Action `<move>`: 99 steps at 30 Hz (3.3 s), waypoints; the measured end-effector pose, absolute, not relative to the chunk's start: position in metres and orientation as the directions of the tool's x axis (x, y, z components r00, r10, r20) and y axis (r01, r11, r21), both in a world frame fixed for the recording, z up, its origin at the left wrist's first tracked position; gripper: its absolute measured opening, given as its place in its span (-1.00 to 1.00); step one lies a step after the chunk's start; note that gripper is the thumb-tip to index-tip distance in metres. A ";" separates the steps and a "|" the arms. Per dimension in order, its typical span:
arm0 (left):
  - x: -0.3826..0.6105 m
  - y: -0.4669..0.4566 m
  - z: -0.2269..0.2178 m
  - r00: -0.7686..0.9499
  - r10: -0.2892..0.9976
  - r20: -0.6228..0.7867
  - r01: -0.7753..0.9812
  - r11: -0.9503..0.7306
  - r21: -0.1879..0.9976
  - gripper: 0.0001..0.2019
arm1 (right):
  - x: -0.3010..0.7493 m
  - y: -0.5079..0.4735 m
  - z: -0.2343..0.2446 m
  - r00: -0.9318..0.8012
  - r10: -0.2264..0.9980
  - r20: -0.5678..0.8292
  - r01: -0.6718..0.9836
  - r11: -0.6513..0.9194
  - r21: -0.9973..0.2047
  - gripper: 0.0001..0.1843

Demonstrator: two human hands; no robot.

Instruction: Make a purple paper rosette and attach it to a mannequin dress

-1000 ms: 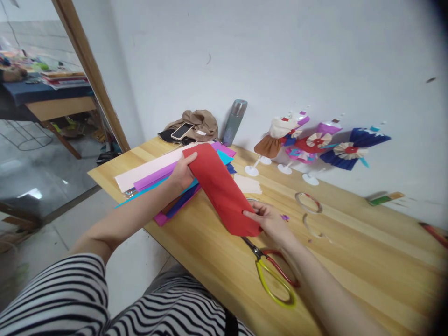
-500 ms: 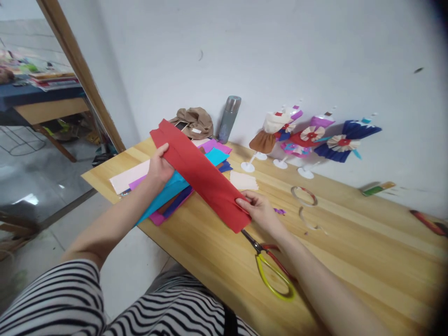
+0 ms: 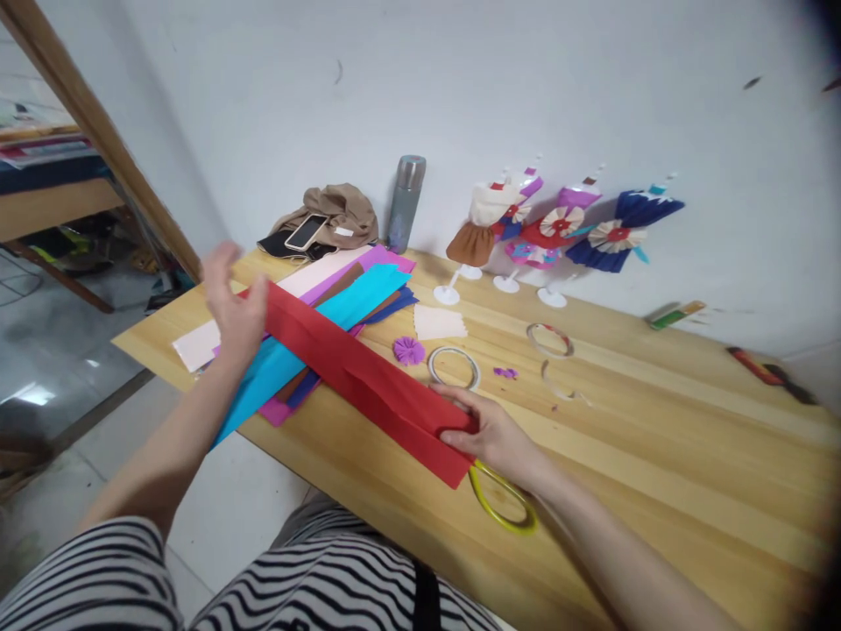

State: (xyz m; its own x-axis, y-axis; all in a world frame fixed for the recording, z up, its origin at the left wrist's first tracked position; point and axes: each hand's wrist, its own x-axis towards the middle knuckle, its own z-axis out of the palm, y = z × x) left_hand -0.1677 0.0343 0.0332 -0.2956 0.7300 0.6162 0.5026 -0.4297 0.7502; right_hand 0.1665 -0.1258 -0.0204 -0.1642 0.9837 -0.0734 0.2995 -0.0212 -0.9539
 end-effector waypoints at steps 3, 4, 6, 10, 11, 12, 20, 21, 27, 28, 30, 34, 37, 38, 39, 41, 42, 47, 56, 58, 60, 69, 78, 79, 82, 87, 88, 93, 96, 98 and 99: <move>-0.123 -0.006 0.029 0.573 0.658 0.489 0.294 -0.721 0.627 -0.72 | 0.157 -0.133 -0.026 -0.121 0.993 0.005 0.380 0.051 -0.924 -0.35; -0.107 -0.018 0.025 0.795 0.478 0.374 0.204 -0.791 0.577 -0.68 | 0.155 -0.136 -0.027 -0.113 0.993 0.015 0.401 0.059 -0.914 -0.35; -0.079 -0.039 0.016 0.962 0.191 0.196 0.089 -0.897 0.434 -0.68 | 0.153 -0.142 -0.027 -0.122 0.992 0.025 0.459 0.078 -0.885 -0.39; -0.050 -0.052 -0.001 0.995 -0.002 0.102 -0.020 -0.984 0.179 -0.94 | 0.171 -0.161 -0.020 -0.132 0.985 0.115 0.658 0.174 -0.732 -0.63; -0.048 -0.052 -0.005 0.994 -0.001 0.114 -0.019 -0.988 0.156 -0.89 | 0.179 -0.166 -0.019 -0.104 0.985 0.139 0.713 0.171 -0.680 -0.66; -0.046 -0.050 -0.007 0.992 0.012 0.126 -0.007 -0.988 0.153 -0.85 | 0.187 -0.173 -0.019 -0.070 0.987 0.147 0.762 0.148 -0.630 -0.66; -0.029 -0.037 -0.006 0.923 0.384 0.026 0.340 -0.845 0.412 -0.76 | 0.219 -0.211 -0.032 -0.057 0.998 -0.016 0.922 0.046 -0.384 -0.42; -0.028 -0.036 -0.004 0.909 0.417 0.004 0.377 -0.827 0.417 -0.77 | 0.221 -0.214 -0.032 -0.057 0.998 -0.027 0.924 0.042 -0.379 -0.42; -0.033 -0.045 0.000 0.996 0.087 0.005 0.084 -0.971 0.225 -0.79 | 0.252 -0.236 -0.028 0.011 0.999 -0.043 0.864 -0.031 -0.502 -0.42; -0.034 -0.048 -0.002 0.998 0.052 0.024 0.047 -0.983 0.179 -0.75 | 0.256 -0.239 -0.027 0.012 0.998 -0.067 0.834 -0.047 -0.550 -0.47; -0.033 -0.053 -0.005 0.998 0.054 0.033 0.051 -0.995 0.091 -0.82 | 0.261 -0.242 -0.024 0.020 0.992 -0.127 0.773 -0.096 -0.627 -0.58; -0.023 -0.061 -0.006 0.989 0.143 -0.026 0.142 -0.989 -0.041 -0.83 | 0.258 -0.233 -0.020 0.048 0.996 -0.070 0.747 -0.082 -0.660 -0.65; -0.018 -0.064 0.002 0.988 0.143 -0.061 0.142 -0.990 -0.014 -0.85 | 0.257 -0.219 -0.020 0.032 0.995 0.093 0.816 0.027 -0.577 -0.56; -0.017 -0.064 0.005 0.986 0.151 -0.076 0.154 -0.987 0.036 -0.85 | 0.257 -0.215 -0.020 0.024 0.989 0.147 0.842 0.059 -0.537 -0.53; -0.016 -0.063 0.009 0.980 0.177 -0.092 0.187 -0.976 0.108 -0.81 | 0.258 -0.211 -0.020 0.017 0.980 0.198 0.862 0.086 -0.499 -0.50; -0.013 -0.058 0.015 0.953 0.289 -0.095 0.305 -0.903 0.304 -0.71 | 0.258 -0.204 -0.019 -0.002 0.960 0.281 0.886 0.132 -0.445 -0.47; -0.011 -0.054 0.017 0.927 0.368 -0.079 0.366 -0.831 0.420 -0.71 | 0.258 -0.201 -0.018 -0.015 0.950 0.311 0.891 0.154 -0.428 -0.45; 0.012 -0.030 0.014 0.750 0.661 0.017 0.331 -0.397 0.856 -0.68 | 0.249 -0.185 -0.008 -0.126 0.902 0.413 0.913 0.269 -0.308 -0.39; 0.041 -0.016 0.013 0.833 0.553 0.006 0.179 -0.280 0.943 -0.90 | 0.246 -0.178 0.000 -0.187 0.890 0.416 0.917 0.310 -0.252 -0.43; 0.043 -0.012 0.016 0.801 0.599 0.013 0.223 -0.319 0.921 -0.89 | 0.248 -0.180 -0.001 -0.174 0.892 0.416 0.904 0.313 -0.292 -0.46; 0.044 -0.009 0.021 0.756 0.654 0.024 0.281 -0.357 0.891 -0.84 | 0.250 -0.183 -0.003 -0.143 0.905 0.401 0.883 0.300 -0.361 -0.49; 0.063 -0.012 0.027 0.772 0.601 -0.207 0.208 0.070 0.976 -0.77 | 0.263 -0.189 -0.029 0.050 0.939 0.341 0.774 0.179 -0.607 -0.62; 0.072 -0.019 0.031 0.821 0.506 -0.266 -0.057 0.535 0.843 -0.81 | 0.274 -0.188 -0.029 -0.147 0.967 0.209 0.883 0.223 -0.413 -0.51; 0.073 -0.021 0.033 0.829 0.496 -0.258 -0.068 0.547 0.834 -0.82 | 0.273 -0.187 -0.024 -0.186 0.962 0.202 0.894 0.251 -0.372 -0.47; 0.075 -0.026 0.037 0.851 0.474 -0.226 -0.092 0.558 0.825 -0.83 | 0.269 -0.186 -0.007 -0.235 0.964 0.127 0.899 0.265 -0.348 -0.38; 0.071 -0.033 0.042 0.888 0.438 -0.142 -0.122 0.521 0.845 -0.80 | 0.274 -0.185 0.007 -0.248 0.969 0.012 0.886 0.232 -0.403 -0.36; 0.070 -0.034 0.042 0.894 0.430 -0.127 -0.127 0.515 0.848 -0.78 | 0.276 -0.185 0.009 -0.247 0.969 0.013 0.882 0.230 -0.411 -0.38; 0.067 -0.036 0.044 0.901 0.429 -0.068 -0.159 0.472 0.867 -0.73 | 0.276 -0.181 0.021 -0.271 0.962 -0.042 0.835 0.214 -0.507 -0.69; 0.067 -0.037 0.043 0.881 0.473 -0.033 -0.195 0.425 0.884 -0.70 | 0.260 -0.179 0.035 -0.094 0.973 0.210 0.866 0.184 -0.464 -0.84; 0.069 -0.039 0.041 0.867 0.499 -0.014 -0.215 0.399 0.891 -0.68 | 0.243 -0.178 0.046 0.046 0.874 0.484 0.866 0.207 -0.456 -0.93; 0.069 -0.040 0.041 0.859 0.512 -0.007 -0.224 0.388 0.894 -0.67 | 0.233 -0.176 0.050 0.070 0.824 0.562 0.864 0.231 -0.447 -0.97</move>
State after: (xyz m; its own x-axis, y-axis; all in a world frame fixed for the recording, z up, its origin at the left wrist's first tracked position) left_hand 0.0692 -0.0398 0.0406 0.8591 0.5117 -0.0073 -0.2238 0.3884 0.8939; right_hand 0.2327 -0.1761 0.0504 0.0703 0.8243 0.5617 0.8639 0.2312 -0.4474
